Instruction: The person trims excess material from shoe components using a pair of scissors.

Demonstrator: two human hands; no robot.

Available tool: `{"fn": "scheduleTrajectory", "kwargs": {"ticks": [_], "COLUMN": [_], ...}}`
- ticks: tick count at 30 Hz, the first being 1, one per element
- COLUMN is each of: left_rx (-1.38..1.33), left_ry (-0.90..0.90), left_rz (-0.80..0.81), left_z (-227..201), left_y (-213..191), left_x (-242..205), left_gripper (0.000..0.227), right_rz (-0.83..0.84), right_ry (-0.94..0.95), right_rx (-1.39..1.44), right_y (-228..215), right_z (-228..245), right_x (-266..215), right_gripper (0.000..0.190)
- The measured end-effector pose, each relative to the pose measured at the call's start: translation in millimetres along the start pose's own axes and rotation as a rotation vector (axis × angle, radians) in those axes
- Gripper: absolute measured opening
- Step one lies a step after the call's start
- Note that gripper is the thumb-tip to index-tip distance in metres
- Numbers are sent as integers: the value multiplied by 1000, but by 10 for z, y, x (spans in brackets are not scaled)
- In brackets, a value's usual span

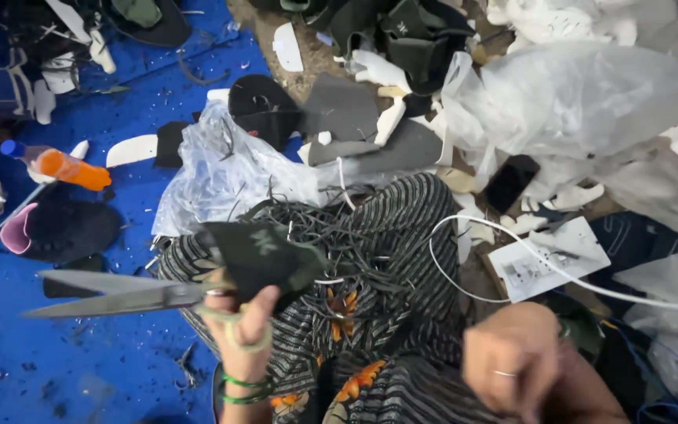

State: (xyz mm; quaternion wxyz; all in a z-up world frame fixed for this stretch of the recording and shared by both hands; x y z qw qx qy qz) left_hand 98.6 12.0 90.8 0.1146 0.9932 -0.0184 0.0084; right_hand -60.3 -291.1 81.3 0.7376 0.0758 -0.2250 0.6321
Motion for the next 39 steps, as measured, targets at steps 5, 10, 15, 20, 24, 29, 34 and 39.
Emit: {"fn": "scheduleTrajectory", "kwargs": {"ticks": [5,10,15,20,24,29,34,39], "left_rx": [-110,49,381,315,-128,-518,-544,-454], "left_ry": [-61,-8,-47,-358,-450,-783,-913,-1004], "left_rz": [213,239,240,430,1013,1095,1203,1206], "left_z": [249,230,381,776,755,1861,1344,1230], "left_y": [261,323,260,18,259,-262,-313,-325], "left_x": [35,124,199,86,-300,-813,-812,-1035], "left_gripper": [43,41,41,28,28,30,37,41], "right_rz": [-264,-1161,-1202,-1832,-1817,-1853,-1943,-1667], "right_ry": [154,168,-69,99,-452,-451,-331,-496], "right_rx": [152,-228,178,442,922,854,667,213], "right_y": [-489,-1177,-1288,-1238,-1435,-1332,-1640,-2627], "right_z": [57,-415,-1253,-1869,-1210,-1352,-1393,266], "right_x": [110,486,395,-595,-301,-495,-757,156], "right_gripper": [32,37,36,39,41,38,31,45]}}
Point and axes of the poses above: each hand's wrist, its own x-axis towards the middle knuckle, its own y-axis out of the palm, z = x × y, the point moved 5 cm from there along x, towards the middle knuckle, and after that the axes turned 2 degrees about -y, right-handed, at the moved point
